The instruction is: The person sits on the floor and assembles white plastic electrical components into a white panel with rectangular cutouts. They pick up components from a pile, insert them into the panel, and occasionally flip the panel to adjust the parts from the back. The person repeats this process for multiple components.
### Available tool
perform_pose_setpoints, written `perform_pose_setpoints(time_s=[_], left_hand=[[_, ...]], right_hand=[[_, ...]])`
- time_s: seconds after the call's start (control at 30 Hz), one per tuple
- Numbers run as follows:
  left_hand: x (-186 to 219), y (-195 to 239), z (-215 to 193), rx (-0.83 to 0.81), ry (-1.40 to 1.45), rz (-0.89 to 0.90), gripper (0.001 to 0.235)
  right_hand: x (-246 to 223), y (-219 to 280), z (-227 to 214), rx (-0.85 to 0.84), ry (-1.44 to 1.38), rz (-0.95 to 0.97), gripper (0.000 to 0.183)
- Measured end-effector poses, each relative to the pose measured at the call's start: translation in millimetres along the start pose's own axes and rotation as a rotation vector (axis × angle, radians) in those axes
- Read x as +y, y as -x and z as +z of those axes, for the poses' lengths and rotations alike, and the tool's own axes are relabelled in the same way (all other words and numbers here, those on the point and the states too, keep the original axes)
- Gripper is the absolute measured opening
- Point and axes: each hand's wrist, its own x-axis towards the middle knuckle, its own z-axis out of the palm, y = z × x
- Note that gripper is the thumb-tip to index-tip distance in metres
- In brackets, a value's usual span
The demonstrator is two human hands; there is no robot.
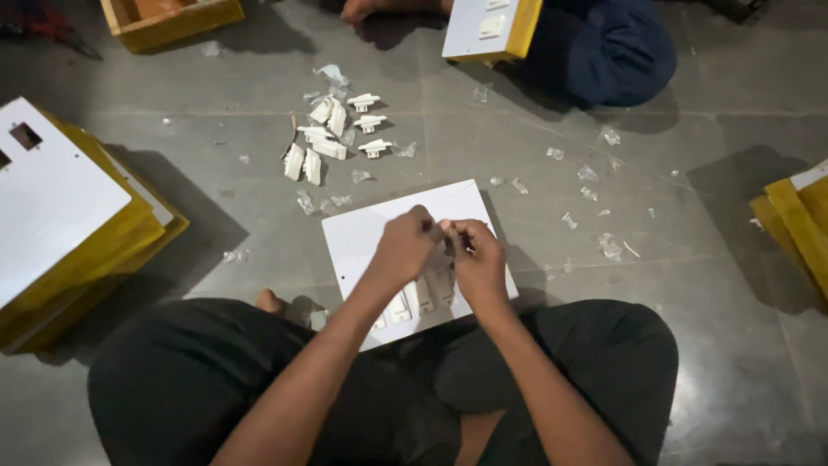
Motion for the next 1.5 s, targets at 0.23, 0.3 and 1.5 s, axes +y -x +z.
perform_pose_setpoints(time_s=[0.23,0.3,1.5], left_hand=[[13,0,-9,-0.097,0.064,0.001,0.028],[14,-5,-12,-0.15,0.033,0.025,0.028],[29,16,-21,0.014,-0.61,0.415,0.006]], right_hand=[[14,-9,-2,-0.154,-0.228,0.357,0.009],[13,-12,-2,-0.145,-0.235,0.319,0.006],[-1,-8,1,-0.151,-0.266,0.585,0.017]])
